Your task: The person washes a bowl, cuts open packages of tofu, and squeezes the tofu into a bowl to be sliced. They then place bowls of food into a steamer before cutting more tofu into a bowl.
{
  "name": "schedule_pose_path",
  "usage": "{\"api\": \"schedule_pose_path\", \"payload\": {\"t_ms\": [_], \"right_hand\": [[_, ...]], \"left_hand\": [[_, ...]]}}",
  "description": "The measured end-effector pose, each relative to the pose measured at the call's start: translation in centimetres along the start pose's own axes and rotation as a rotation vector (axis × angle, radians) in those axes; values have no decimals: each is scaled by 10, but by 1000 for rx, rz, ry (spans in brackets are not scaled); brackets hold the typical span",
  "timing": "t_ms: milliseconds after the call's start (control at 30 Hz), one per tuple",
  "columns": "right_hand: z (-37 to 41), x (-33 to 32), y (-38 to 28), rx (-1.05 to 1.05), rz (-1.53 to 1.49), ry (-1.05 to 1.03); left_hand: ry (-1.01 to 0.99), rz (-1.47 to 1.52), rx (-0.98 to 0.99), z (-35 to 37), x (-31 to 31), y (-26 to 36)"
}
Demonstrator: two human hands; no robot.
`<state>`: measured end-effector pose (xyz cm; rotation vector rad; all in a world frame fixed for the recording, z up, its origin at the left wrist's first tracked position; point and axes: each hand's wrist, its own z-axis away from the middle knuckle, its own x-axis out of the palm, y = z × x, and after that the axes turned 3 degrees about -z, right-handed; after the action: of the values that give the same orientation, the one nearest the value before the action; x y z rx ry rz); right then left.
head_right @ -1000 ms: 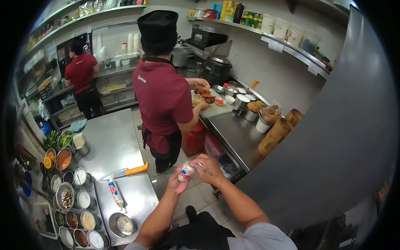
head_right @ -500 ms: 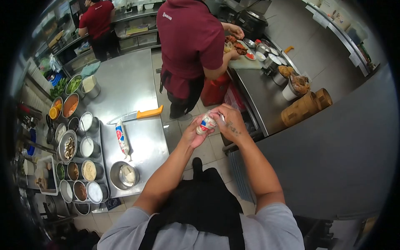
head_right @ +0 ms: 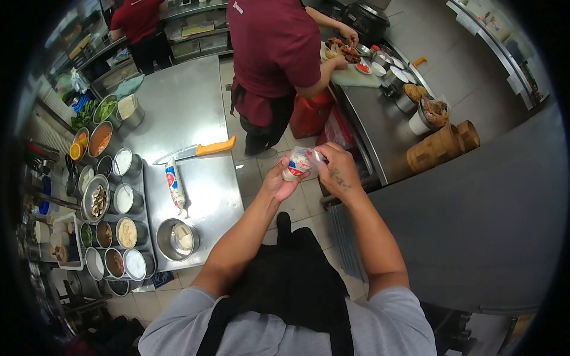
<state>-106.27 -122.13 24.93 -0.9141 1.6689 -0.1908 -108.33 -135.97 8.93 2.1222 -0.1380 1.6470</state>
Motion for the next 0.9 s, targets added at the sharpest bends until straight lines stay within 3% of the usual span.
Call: {"api": "schedule_pose_path", "payload": {"t_ms": [300, 533, 900], "right_hand": [[-13, 12, -4, 0, -219, -40], [-17, 13, -11, 18, -135, -66], [-20, -1, -20, 72, -301, 78]], "left_hand": [[6, 20, 20, 1, -7, -3], [-10, -47, 4, 4, -3, 3], [55, 32, 5, 0, -18, -1]]}}
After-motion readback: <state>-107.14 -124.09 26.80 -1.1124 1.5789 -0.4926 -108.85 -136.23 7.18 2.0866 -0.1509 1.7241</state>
